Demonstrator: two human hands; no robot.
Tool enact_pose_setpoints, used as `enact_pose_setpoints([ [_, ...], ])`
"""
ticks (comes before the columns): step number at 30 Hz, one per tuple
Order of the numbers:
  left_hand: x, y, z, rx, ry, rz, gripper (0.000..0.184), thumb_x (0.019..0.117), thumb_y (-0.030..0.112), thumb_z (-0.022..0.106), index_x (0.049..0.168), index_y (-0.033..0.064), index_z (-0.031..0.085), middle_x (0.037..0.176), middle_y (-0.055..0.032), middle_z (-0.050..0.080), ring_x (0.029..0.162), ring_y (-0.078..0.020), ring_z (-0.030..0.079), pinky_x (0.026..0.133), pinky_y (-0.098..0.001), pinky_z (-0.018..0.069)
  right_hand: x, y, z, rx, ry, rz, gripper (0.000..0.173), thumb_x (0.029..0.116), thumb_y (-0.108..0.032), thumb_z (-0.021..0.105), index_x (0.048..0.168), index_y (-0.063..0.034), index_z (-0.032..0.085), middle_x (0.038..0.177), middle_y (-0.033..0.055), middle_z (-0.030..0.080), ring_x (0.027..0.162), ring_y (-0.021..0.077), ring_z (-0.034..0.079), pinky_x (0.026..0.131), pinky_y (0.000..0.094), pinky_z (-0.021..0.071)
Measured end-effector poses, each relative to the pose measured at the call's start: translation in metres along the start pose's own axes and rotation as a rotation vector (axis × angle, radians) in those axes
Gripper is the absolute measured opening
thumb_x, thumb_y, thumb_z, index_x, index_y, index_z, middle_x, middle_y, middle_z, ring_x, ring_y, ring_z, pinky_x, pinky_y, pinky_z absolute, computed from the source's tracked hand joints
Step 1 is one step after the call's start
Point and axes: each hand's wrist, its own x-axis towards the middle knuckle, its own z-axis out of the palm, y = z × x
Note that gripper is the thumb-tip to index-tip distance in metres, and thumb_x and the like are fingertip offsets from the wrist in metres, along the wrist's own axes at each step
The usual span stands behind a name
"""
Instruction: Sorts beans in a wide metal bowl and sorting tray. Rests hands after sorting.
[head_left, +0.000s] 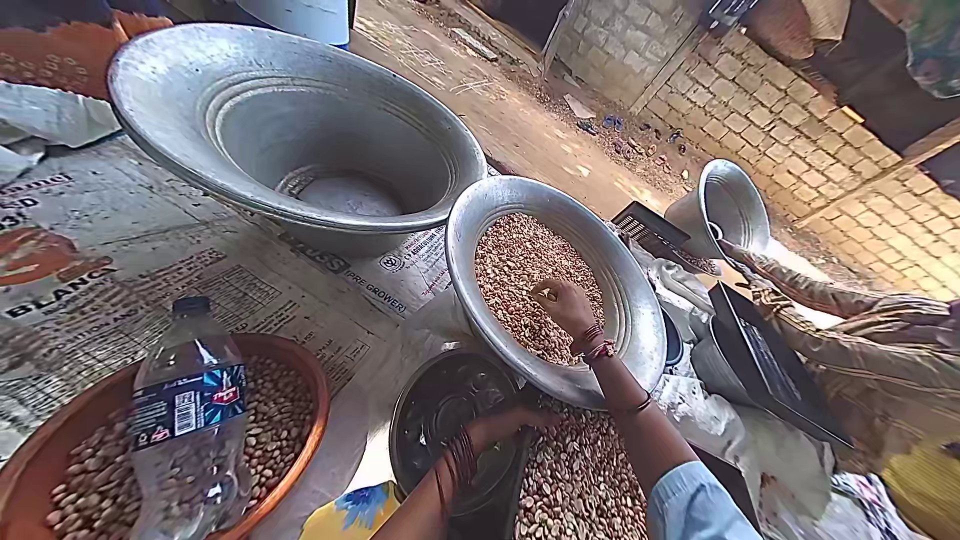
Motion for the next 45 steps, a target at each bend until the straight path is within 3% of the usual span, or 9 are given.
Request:
enact_pose_setpoints([
  [7, 0.003, -0.001, -0.003, 0.031, -0.010, -0.024, 0.031, 0.0977, 0.014, 0.062, 0.123, -0.0031, 0.063, 0.120, -0.0119, 0.064, 0.109, -0.0142, 0.058, 0.098, -0.0349, 0.0459, 0.017, -0.004, 0.008, -0.113, -0.078, 0.026, 0.025, 0.0992, -0.019, 0.064, 0.118, -0.0052, 0.073, 0.108, 0.0201, 0.071, 0.101, 0.0349, 0.067, 0.094, 0.0532, 0.0507],
  [13, 0.003, -0.002, -0.001, 0.026, 0.002, -0.007, 0.040, 0.0978, 0.016, 0.064, 0.131, -0.0046, 0.058, 0.129, -0.0153, 0.062, 0.118, -0.0171, 0.057, 0.104, -0.0373, 0.0442, -0.033, -0.029, -0.021, 0.260, -0.174, -0.187, 0.021, 0.0987, -0.017, 0.065, 0.111, -0.0019, 0.072, 0.084, 0.0012, 0.070, 0.069, 0.0048, 0.061, 0.071, 0.0250, 0.0526],
  [16, 0.001, 0.001, 0.002, 0.016, 0.025, 0.000, 0.046, 0.0966, 0.013, 0.066, 0.137, -0.0060, 0.053, 0.134, -0.0177, 0.059, 0.121, -0.0185, 0.056, 0.106, -0.0379, 0.0435, -0.061, -0.038, -0.038, 0.695, -0.393, -0.341, 0.018, 0.0966, -0.005, 0.065, 0.111, 0.0030, 0.070, 0.099, 0.0001, 0.075, 0.086, 0.0047, 0.072, 0.082, 0.0244, 0.0615],
  [20, -0.001, 0.001, 0.003, 0.000, 0.038, 0.028, 0.044, 0.0950, 0.012, 0.066, 0.134, -0.0058, 0.056, 0.129, -0.0154, 0.062, 0.117, -0.0157, 0.058, 0.103, -0.0352, 0.0454, -0.048, -0.026, -0.051, 0.437, -0.065, -0.283, 0.016, 0.0955, -0.008, 0.068, 0.107, 0.0007, 0.074, 0.097, 0.0033, 0.076, 0.085, 0.0033, 0.070, 0.082, 0.0225, 0.0588],
  [24, -0.002, 0.004, 0.003, 0.011, 0.023, -0.001, 0.034, 0.0975, 0.011, 0.062, 0.127, -0.0053, 0.061, 0.126, -0.0151, 0.063, 0.116, -0.0167, 0.057, 0.102, -0.0364, 0.0451, 0.010, 0.007, -0.048, 0.143, 0.128, -0.028, 0.019, 0.0998, -0.014, 0.066, 0.112, -0.0041, 0.076, 0.106, 0.0131, 0.076, 0.098, 0.0221, 0.071, 0.093, 0.0435, 0.0533],
  [29, 0.002, 0.000, 0.000, 0.027, -0.011, -0.015, 0.035, 0.0983, 0.013, 0.061, 0.128, -0.0052, 0.061, 0.129, -0.0164, 0.062, 0.118, -0.0184, 0.057, 0.104, -0.0384, 0.0442, 0.073, 0.035, -0.031, 0.066, 0.081, 0.125, 0.024, 0.1023, -0.015, 0.063, 0.122, -0.0065, 0.073, 0.125, 0.0189, 0.071, 0.119, 0.0353, 0.066, 0.105, 0.0539, 0.0471],
  [37, 0.007, -0.004, -0.002, -0.069, -0.026, -0.007, 0.048, 0.0938, 0.011, 0.067, 0.138, -0.0040, 0.052, 0.129, -0.0146, 0.061, 0.114, -0.0144, 0.058, 0.102, -0.0336, 0.0470, 0.146, 0.063, -0.013, 0.037, 0.282, 0.239, 0.022, 0.1005, -0.017, 0.066, 0.116, -0.0066, 0.077, 0.121, 0.0219, 0.072, 0.118, 0.0429, 0.064, 0.101, 0.0635, 0.0462],
  [41, 0.006, -0.003, -0.001, -0.110, -0.014, 0.021, 0.038, 0.0924, 0.004, 0.065, 0.129, -0.0040, 0.056, 0.114, -0.0097, 0.065, 0.100, -0.0096, 0.061, 0.091, -0.0291, 0.0506, 0.161, 0.056, -0.005, 0.041, 0.271, 0.240, 0.020, 0.0991, -0.016, 0.068, 0.116, -0.0084, 0.076, 0.119, 0.0229, 0.071, 0.116, 0.0450, 0.064, 0.098, 0.0665, 0.0462],
  [45, -0.001, 0.007, 0.000, -0.107, -0.012, 0.039, 0.051, 0.0920, 0.002, 0.064, 0.140, -0.0069, 0.048, 0.130, -0.0186, 0.058, 0.112, -0.0159, 0.057, 0.099, -0.0335, 0.0479, 0.171, 0.059, 0.006, 0.009, 0.264, 0.231, 0.018, 0.0977, -0.018, 0.069, 0.113, -0.0113, 0.077, 0.113, 0.0215, 0.073, 0.110, 0.0459, 0.066, 0.090, 0.0690, 0.0482],
])
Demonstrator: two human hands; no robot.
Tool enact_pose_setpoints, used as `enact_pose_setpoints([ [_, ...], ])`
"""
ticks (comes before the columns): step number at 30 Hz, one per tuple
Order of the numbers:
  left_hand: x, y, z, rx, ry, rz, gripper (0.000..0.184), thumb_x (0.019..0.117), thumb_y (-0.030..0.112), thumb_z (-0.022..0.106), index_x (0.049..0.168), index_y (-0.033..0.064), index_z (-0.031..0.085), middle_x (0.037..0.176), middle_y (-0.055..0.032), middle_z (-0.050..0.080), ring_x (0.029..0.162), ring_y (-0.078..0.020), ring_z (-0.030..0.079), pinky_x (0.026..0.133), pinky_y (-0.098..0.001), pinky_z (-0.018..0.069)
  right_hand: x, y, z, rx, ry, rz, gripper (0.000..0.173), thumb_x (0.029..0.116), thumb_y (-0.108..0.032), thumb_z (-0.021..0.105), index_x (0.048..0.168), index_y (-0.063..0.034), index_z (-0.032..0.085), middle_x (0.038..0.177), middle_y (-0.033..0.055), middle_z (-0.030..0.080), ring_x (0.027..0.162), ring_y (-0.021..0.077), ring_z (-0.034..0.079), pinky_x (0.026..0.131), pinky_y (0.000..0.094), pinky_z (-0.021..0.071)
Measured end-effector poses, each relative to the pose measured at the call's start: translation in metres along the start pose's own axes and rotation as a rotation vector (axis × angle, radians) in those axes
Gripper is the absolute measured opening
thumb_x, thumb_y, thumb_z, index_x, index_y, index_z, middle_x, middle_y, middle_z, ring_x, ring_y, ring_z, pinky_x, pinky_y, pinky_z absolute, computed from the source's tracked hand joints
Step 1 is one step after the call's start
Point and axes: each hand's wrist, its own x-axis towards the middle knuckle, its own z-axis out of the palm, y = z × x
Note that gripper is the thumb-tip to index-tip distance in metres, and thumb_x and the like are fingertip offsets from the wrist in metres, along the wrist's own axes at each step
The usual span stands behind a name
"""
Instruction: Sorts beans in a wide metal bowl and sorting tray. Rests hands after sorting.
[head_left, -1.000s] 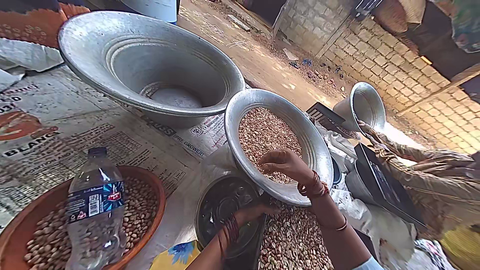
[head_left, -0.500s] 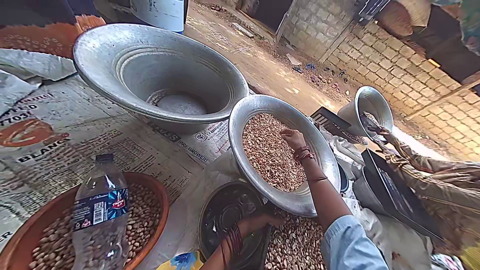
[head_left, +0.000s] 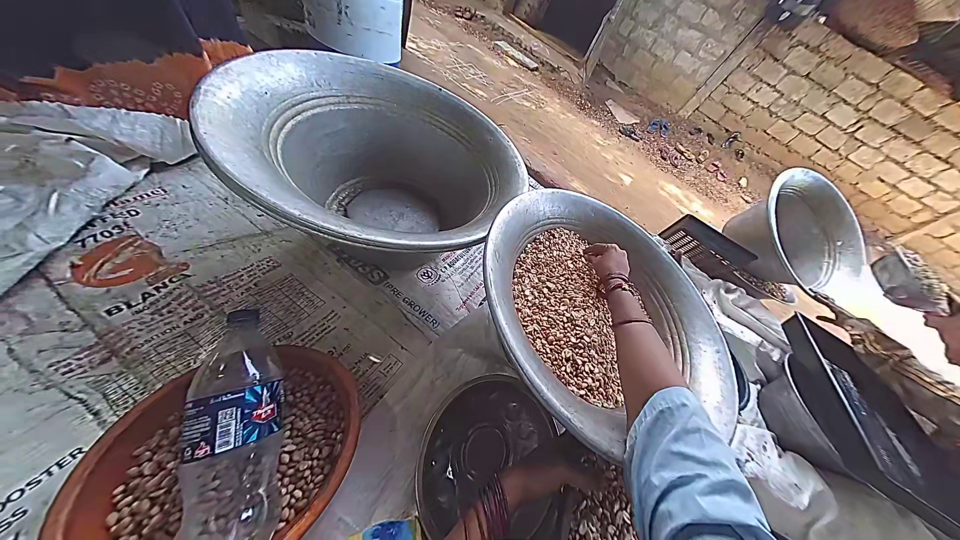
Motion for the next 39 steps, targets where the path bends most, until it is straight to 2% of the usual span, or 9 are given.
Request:
enact_pose_setpoints([
  [2, -0.002, 0.002, 0.002, 0.046, 0.020, 0.013, 0.054, 0.0905, 0.003, 0.064, 0.140, -0.0106, 0.048, 0.132, -0.0234, 0.057, 0.114, -0.0192, 0.056, 0.100, -0.0356, 0.0466, -0.005, -0.001, 0.003, 0.005, 0.027, 0.018, 0.017, 0.0975, -0.019, 0.070, 0.110, -0.0105, 0.077, 0.111, 0.0228, 0.072, 0.107, 0.0469, 0.066, 0.087, 0.0695, 0.0487],
  [8, 0.001, 0.001, -0.001, -0.013, -0.028, -0.002, 0.050, 0.0916, 0.002, 0.063, 0.138, -0.0066, 0.048, 0.121, -0.0141, 0.062, 0.104, -0.0113, 0.060, 0.094, -0.0300, 0.0499, -0.024, -0.005, -0.017, 0.176, 0.043, -0.106, 0.022, 0.1014, -0.021, 0.067, 0.114, -0.0038, 0.074, 0.110, 0.0234, 0.072, 0.105, 0.0452, 0.066, 0.090, 0.0668, 0.0470],
  [12, 0.002, -0.003, -0.001, 0.001, -0.020, 0.015, 0.053, 0.0909, 0.005, 0.064, 0.140, -0.0064, 0.046, 0.121, -0.0140, 0.062, 0.106, -0.0119, 0.060, 0.096, -0.0312, 0.0493, -0.089, -0.028, -0.058, 0.384, -0.151, -0.328, 0.017, 0.0995, -0.015, 0.068, 0.110, -0.0041, 0.074, 0.102, 0.0101, 0.074, 0.081, 0.0182, 0.069, 0.078, 0.0408, 0.0564],
  [14, 0.001, -0.003, 0.000, 0.009, -0.007, 0.009, 0.059, 0.0906, 0.007, 0.066, 0.144, -0.0059, 0.043, 0.127, -0.0160, 0.061, 0.110, -0.0135, 0.060, 0.099, -0.0324, 0.0485, -0.133, -0.035, -0.085, 0.520, -0.378, -0.493, 0.018, 0.0972, -0.012, 0.066, 0.109, -0.0004, 0.071, 0.101, 0.0034, 0.074, 0.084, 0.0063, 0.069, 0.081, 0.0271, 0.0588],
  [17, 0.003, -0.005, 0.000, 0.046, 0.013, -0.012, 0.057, 0.0925, 0.009, 0.065, 0.143, -0.0068, 0.045, 0.131, -0.0181, 0.060, 0.116, -0.0163, 0.059, 0.102, -0.0348, 0.0467, -0.177, -0.038, -0.117, 0.606, -0.632, -0.696, 0.021, 0.0957, -0.016, 0.067, 0.109, 0.0001, 0.071, 0.105, -0.0039, 0.074, 0.095, 0.0000, 0.068, 0.085, 0.0207, 0.0580],
  [20, 0.008, -0.009, -0.002, 0.088, 0.012, -0.045, 0.044, 0.0957, 0.013, 0.065, 0.133, -0.0062, 0.054, 0.126, -0.0163, 0.061, 0.113, -0.0169, 0.058, 0.101, -0.0363, 0.0463, -0.179, -0.042, -0.124, 0.513, -0.534, -0.687, 0.019, 0.0964, -0.013, 0.067, 0.108, 0.0009, 0.072, 0.100, -0.0019, 0.074, 0.088, -0.0014, 0.068, 0.082, 0.0188, 0.0576],
  [22, 0.008, -0.008, -0.002, 0.098, 0.013, -0.056, 0.041, 0.0960, 0.014, 0.065, 0.131, -0.0061, 0.056, 0.125, -0.0160, 0.062, 0.113, -0.0172, 0.058, 0.102, -0.0369, 0.0455, -0.161, -0.049, -0.117, 0.292, -0.370, -0.571, 0.016, 0.0979, -0.012, 0.067, 0.106, -0.0018, 0.075, 0.097, 0.0033, 0.075, 0.084, 0.0032, 0.069, 0.081, 0.0228, 0.0572],
  [27, 0.005, -0.005, -0.002, 0.064, 0.011, -0.040, 0.047, 0.0939, 0.011, 0.066, 0.136, -0.0053, 0.053, 0.128, -0.0169, 0.061, 0.115, -0.0178, 0.058, 0.103, -0.0368, 0.0457, -0.085, -0.059, -0.061, -0.071, -0.170, -0.371, 0.018, 0.1003, -0.019, 0.066, 0.109, -0.0093, 0.079, 0.101, 0.0144, 0.076, 0.097, 0.0344, 0.071, 0.088, 0.0603, 0.0516],
  [39, 0.004, -0.004, -0.004, 0.027, -0.040, -0.009, 0.045, 0.0933, 0.007, 0.065, 0.135, -0.0059, 0.052, 0.121, -0.0147, 0.062, 0.107, -0.0135, 0.059, 0.097, -0.0333, 0.0481, -0.025, -0.066, 0.002, -0.221, -0.127, -0.325, 0.016, 0.0974, -0.018, 0.069, 0.108, -0.0085, 0.077, 0.108, 0.0221, 0.073, 0.106, 0.0453, 0.067, 0.085, 0.0679, 0.0494],
])
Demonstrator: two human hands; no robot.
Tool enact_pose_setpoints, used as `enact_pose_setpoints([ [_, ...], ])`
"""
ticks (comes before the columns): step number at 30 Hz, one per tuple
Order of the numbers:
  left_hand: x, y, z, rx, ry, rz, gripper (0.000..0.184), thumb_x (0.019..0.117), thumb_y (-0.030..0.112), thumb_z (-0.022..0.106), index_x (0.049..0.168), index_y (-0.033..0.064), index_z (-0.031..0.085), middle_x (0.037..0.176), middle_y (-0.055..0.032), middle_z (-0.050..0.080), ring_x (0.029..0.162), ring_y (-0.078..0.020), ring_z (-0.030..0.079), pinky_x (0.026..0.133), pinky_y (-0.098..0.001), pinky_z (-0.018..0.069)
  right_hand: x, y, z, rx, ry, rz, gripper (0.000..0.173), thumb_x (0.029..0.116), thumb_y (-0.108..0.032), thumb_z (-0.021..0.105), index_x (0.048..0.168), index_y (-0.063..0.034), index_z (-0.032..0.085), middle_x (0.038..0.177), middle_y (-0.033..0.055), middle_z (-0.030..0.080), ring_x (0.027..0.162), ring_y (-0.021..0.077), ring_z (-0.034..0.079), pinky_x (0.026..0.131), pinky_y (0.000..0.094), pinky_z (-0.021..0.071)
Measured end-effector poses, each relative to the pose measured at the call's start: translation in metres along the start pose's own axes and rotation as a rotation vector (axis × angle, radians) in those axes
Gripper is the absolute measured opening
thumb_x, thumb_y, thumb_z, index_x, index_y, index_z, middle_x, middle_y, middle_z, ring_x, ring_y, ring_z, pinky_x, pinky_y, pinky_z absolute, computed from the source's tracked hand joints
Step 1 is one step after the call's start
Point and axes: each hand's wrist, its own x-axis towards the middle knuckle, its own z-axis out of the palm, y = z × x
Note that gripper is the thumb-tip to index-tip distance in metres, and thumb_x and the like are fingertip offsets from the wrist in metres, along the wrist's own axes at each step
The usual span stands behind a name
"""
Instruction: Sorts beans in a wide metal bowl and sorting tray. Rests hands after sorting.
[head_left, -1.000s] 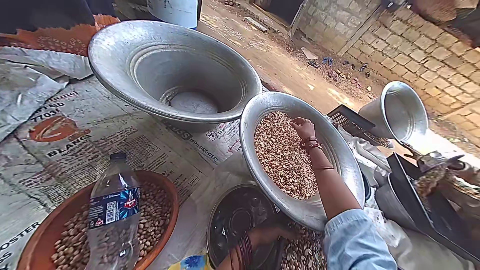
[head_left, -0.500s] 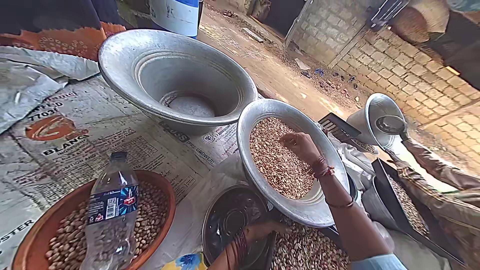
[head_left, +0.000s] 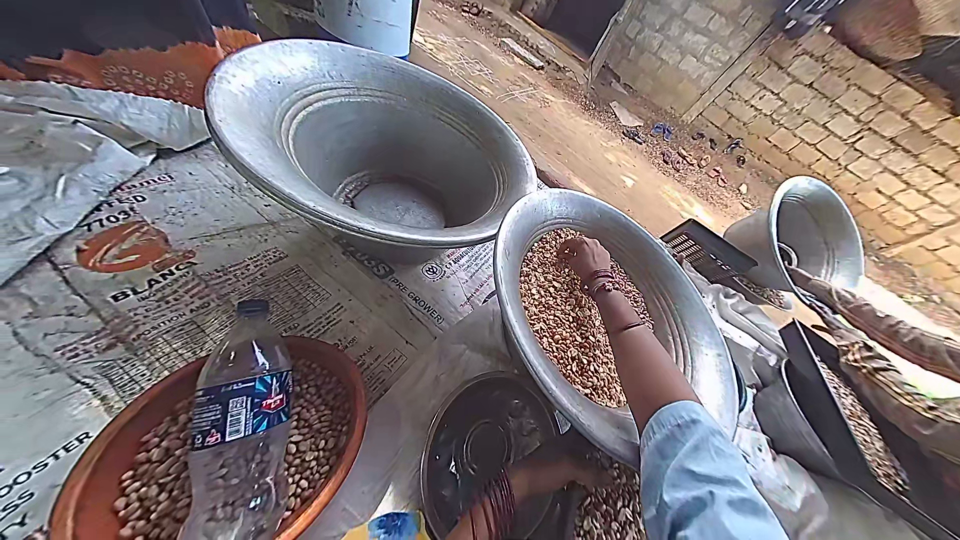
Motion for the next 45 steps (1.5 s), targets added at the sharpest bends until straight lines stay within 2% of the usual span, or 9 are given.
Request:
enact_pose_setpoints([
  [9, 0.000, 0.003, 0.001, 0.004, 0.000, -0.020, 0.055, 0.0931, 0.007, 0.064, 0.143, -0.0045, 0.044, 0.126, -0.0159, 0.060, 0.109, -0.0145, 0.059, 0.097, -0.0334, 0.0478, -0.014, 0.015, -0.001, 0.101, 0.000, 0.106, 0.026, 0.1047, -0.018, 0.058, 0.122, -0.0020, 0.069, 0.122, 0.0252, 0.068, 0.114, 0.0446, 0.065, 0.094, 0.0651, 0.0487],
  [14, 0.001, 0.002, 0.001, 0.003, 0.004, -0.013, 0.055, 0.0924, 0.007, 0.064, 0.142, -0.0054, 0.045, 0.124, -0.0159, 0.061, 0.107, -0.0140, 0.060, 0.095, -0.0328, 0.0490, -0.063, 0.027, -0.027, 1.279, 0.078, 0.230, 0.022, 0.1085, -0.010, 0.032, 0.103, -0.0069, 0.054, 0.083, 0.0049, 0.070, 0.069, 0.0140, 0.069, 0.065, 0.0291, 0.0566],
  [17, 0.001, 0.001, 0.001, 0.003, 0.002, -0.018, 0.057, 0.0915, 0.009, 0.065, 0.142, -0.0046, 0.044, 0.123, -0.0144, 0.062, 0.106, -0.0127, 0.060, 0.094, -0.0323, 0.0494, -0.117, 0.032, -0.042, 1.408, -0.338, 0.054, 0.030, 0.1008, -0.010, 0.030, 0.089, -0.0119, 0.058, 0.072, -0.0048, 0.063, 0.058, 0.0030, 0.057, 0.054, 0.0182, 0.0474],
  [20, 0.001, 0.002, 0.002, 0.002, 0.010, 0.006, 0.054, 0.0908, 0.009, 0.066, 0.139, -0.0050, 0.048, 0.124, -0.0137, 0.061, 0.108, -0.0118, 0.060, 0.097, -0.0315, 0.0492, -0.150, 0.038, -0.038, 1.098, -0.929, -0.243, 0.025, 0.1023, -0.015, 0.046, 0.101, -0.0139, 0.071, 0.069, -0.0129, 0.061, 0.052, -0.0043, 0.050, 0.048, 0.0144, 0.0410],
  [23, 0.000, 0.001, 0.004, 0.003, 0.020, 0.020, 0.057, 0.0902, 0.008, 0.066, 0.141, -0.0053, 0.045, 0.126, -0.0132, 0.061, 0.110, -0.0100, 0.060, 0.098, -0.0295, 0.0488, -0.148, 0.041, -0.014, 1.011, -1.092, -0.283, 0.026, 0.1039, -0.015, 0.045, 0.108, -0.0125, 0.070, 0.076, -0.0109, 0.064, 0.057, -0.0022, 0.053, 0.051, 0.0172, 0.0446],
  [26, 0.002, -0.001, 0.005, 0.023, 0.028, 0.037, 0.053, 0.0896, 0.009, 0.067, 0.137, -0.0052, 0.049, 0.121, -0.0102, 0.063, 0.107, -0.0077, 0.061, 0.096, -0.0278, 0.0496, -0.119, 0.052, -0.003, 1.069, -0.947, -0.227, 0.035, 0.1034, -0.009, 0.040, 0.127, -0.0054, 0.064, 0.088, -0.0043, 0.070, 0.068, 0.0037, 0.063, 0.063, 0.0231, 0.0554],
  [33, 0.001, -0.001, 0.003, 0.001, 0.023, 0.039, 0.043, 0.0907, 0.006, 0.065, 0.130, -0.0065, 0.053, 0.113, -0.0080, 0.064, 0.099, -0.0058, 0.060, 0.092, -0.0261, 0.0496, -0.050, 0.069, -0.014, 0.898, 0.077, 0.252, 0.023, 0.1088, -0.015, 0.050, 0.114, -0.0022, 0.068, 0.064, -0.0019, 0.048, 0.047, 0.0031, 0.039, 0.047, 0.0195, 0.0367],
  [37, 0.003, -0.003, 0.001, 0.003, 0.023, 0.000, 0.037, 0.0906, 0.006, 0.065, 0.125, -0.0057, 0.057, 0.109, -0.0073, 0.065, 0.098, -0.0069, 0.061, 0.091, -0.0279, 0.0502, -0.049, 0.078, -0.018, 0.405, 0.057, 0.254, 0.021, 0.1017, -0.020, 0.066, 0.113, -0.0044, 0.074, 0.088, 0.0163, 0.070, 0.074, 0.0260, 0.061, 0.075, 0.0490, 0.0485],
  [45, 0.005, -0.003, 0.001, 0.032, 0.035, -0.051, 0.031, 0.0904, 0.008, 0.066, 0.119, -0.0029, 0.060, 0.104, -0.0053, 0.066, 0.094, -0.0075, 0.062, 0.088, -0.0290, 0.0510, -0.051, 0.068, -0.002, 0.181, -0.043, 0.139, 0.023, 0.0983, -0.019, 0.067, 0.118, -0.0085, 0.075, 0.109, 0.0238, 0.072, 0.102, 0.0430, 0.068, 0.092, 0.0636, 0.0498],
])
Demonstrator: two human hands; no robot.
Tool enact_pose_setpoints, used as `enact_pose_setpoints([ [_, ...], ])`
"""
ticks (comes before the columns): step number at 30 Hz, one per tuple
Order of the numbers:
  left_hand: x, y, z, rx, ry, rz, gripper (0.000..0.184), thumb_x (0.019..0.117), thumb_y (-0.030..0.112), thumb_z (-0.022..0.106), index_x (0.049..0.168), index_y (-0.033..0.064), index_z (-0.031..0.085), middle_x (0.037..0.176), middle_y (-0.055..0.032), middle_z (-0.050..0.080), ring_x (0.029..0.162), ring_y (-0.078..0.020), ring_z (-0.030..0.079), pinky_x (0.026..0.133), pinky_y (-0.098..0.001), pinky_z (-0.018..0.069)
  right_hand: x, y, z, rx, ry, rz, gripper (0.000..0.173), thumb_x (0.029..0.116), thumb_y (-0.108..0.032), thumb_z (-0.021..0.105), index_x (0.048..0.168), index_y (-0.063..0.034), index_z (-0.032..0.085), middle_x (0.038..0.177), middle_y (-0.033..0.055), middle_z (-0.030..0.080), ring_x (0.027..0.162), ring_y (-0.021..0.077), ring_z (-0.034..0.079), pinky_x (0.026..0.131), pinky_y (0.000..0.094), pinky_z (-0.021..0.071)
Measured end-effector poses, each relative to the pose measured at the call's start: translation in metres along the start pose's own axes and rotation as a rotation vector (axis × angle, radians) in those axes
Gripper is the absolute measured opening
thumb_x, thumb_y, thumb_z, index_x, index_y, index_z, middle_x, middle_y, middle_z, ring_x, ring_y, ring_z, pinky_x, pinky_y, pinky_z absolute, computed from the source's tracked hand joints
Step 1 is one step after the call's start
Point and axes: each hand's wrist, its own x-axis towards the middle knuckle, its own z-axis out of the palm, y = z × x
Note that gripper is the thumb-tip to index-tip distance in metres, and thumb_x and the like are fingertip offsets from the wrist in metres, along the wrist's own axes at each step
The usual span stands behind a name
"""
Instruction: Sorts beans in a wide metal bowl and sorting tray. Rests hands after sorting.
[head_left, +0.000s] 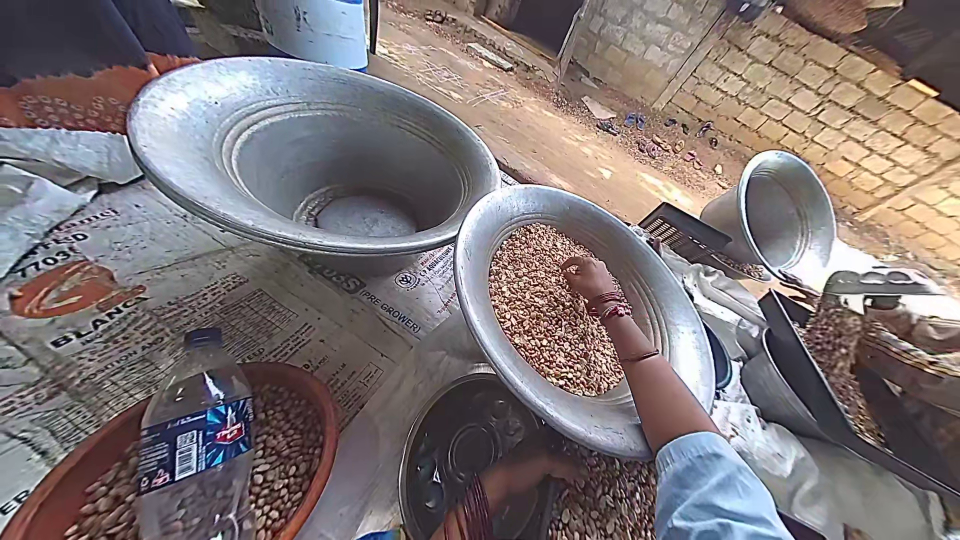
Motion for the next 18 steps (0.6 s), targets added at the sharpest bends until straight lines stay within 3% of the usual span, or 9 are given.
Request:
enact_pose_setpoints([
  [3, 0.000, 0.000, -0.001, 0.023, 0.004, -0.010, 0.031, 0.0915, 0.009, 0.066, 0.119, -0.0033, 0.060, 0.104, -0.0063, 0.066, 0.094, -0.0081, 0.062, 0.088, -0.0293, 0.0506, 0.000, 0.003, -0.003, 0.077, 0.093, -0.005, 0.019, 0.0964, -0.020, 0.072, 0.109, -0.0056, 0.076, 0.093, 0.0215, 0.072, 0.087, 0.0391, 0.067, 0.083, 0.0610, 0.0504],
  [6, 0.001, -0.001, -0.001, 0.029, 0.004, -0.021, 0.028, 0.0926, 0.009, 0.065, 0.118, -0.0029, 0.061, 0.102, -0.0054, 0.066, 0.092, -0.0076, 0.061, 0.086, -0.0289, 0.0505, -0.002, 0.012, -0.011, 0.353, 0.246, 0.067, 0.017, 0.0988, -0.021, 0.070, 0.108, -0.0067, 0.074, 0.074, 0.0094, 0.064, 0.062, 0.0198, 0.051, 0.065, 0.0438, 0.0437],
  [9, 0.001, -0.001, 0.000, 0.009, 0.003, -0.016, 0.031, 0.0905, 0.008, 0.066, 0.119, -0.0028, 0.060, 0.102, -0.0041, 0.067, 0.092, -0.0062, 0.062, 0.086, -0.0276, 0.0511, -0.007, 0.019, -0.008, 0.666, 0.284, 0.146, 0.018, 0.1044, -0.017, 0.054, 0.105, -0.0075, 0.069, 0.067, 0.0007, 0.052, 0.053, 0.0076, 0.042, 0.054, 0.0276, 0.0384],
  [11, 0.001, -0.002, 0.001, -0.005, 0.006, -0.010, 0.031, 0.0902, 0.007, 0.066, 0.119, -0.0025, 0.060, 0.102, -0.0038, 0.066, 0.091, -0.0057, 0.062, 0.086, -0.0271, 0.0513, -0.004, 0.018, -0.002, 0.899, 0.275, 0.192, 0.022, 0.1026, -0.012, 0.042, 0.094, -0.0087, 0.061, 0.065, -0.0041, 0.051, 0.052, 0.0047, 0.047, 0.052, 0.0231, 0.0428],
  [13, 0.001, -0.001, 0.000, 0.000, 0.004, -0.003, 0.028, 0.0913, 0.007, 0.066, 0.117, -0.0026, 0.061, 0.100, -0.0037, 0.066, 0.090, -0.0057, 0.062, 0.085, -0.0268, 0.0511, 0.006, 0.015, 0.004, 1.041, 0.205, 0.239, 0.018, 0.1026, -0.009, 0.038, 0.097, -0.0089, 0.055, 0.070, -0.0031, 0.056, 0.055, 0.0057, 0.052, 0.054, 0.0234, 0.0472],
  [15, 0.000, 0.001, 0.000, 0.015, -0.008, -0.003, 0.030, 0.0920, 0.007, 0.065, 0.119, -0.0031, 0.059, 0.103, -0.0051, 0.066, 0.092, -0.0066, 0.061, 0.086, -0.0277, 0.0510, 0.016, 0.012, 0.010, 0.881, 0.161, 0.262, 0.012, 0.1026, -0.010, 0.050, 0.098, -0.0048, 0.060, 0.068, -0.0021, 0.052, 0.052, 0.0049, 0.046, 0.051, 0.0216, 0.0423],
  [16, 0.000, 0.002, -0.001, 0.024, -0.015, -0.006, 0.029, 0.0926, 0.007, 0.065, 0.120, -0.0031, 0.059, 0.103, -0.0052, 0.065, 0.092, -0.0067, 0.061, 0.086, -0.0277, 0.0506, 0.019, 0.010, 0.010, 0.703, 0.140, 0.251, 0.015, 0.1036, -0.016, 0.058, 0.103, -0.0029, 0.065, 0.071, 0.0018, 0.053, 0.055, 0.0080, 0.045, 0.054, 0.0253, 0.0410],
  [18, 0.000, 0.003, -0.001, 0.023, -0.018, -0.004, 0.026, 0.0928, 0.006, 0.064, 0.117, -0.0028, 0.060, 0.101, -0.0040, 0.065, 0.091, -0.0057, 0.060, 0.084, -0.0268, 0.0505, 0.018, 0.004, 0.005, 0.409, 0.119, 0.215, 0.025, 0.1000, -0.023, 0.069, 0.113, -0.0020, 0.072, 0.094, 0.0191, 0.069, 0.079, 0.0290, 0.061, 0.075, 0.0492, 0.0488],
])
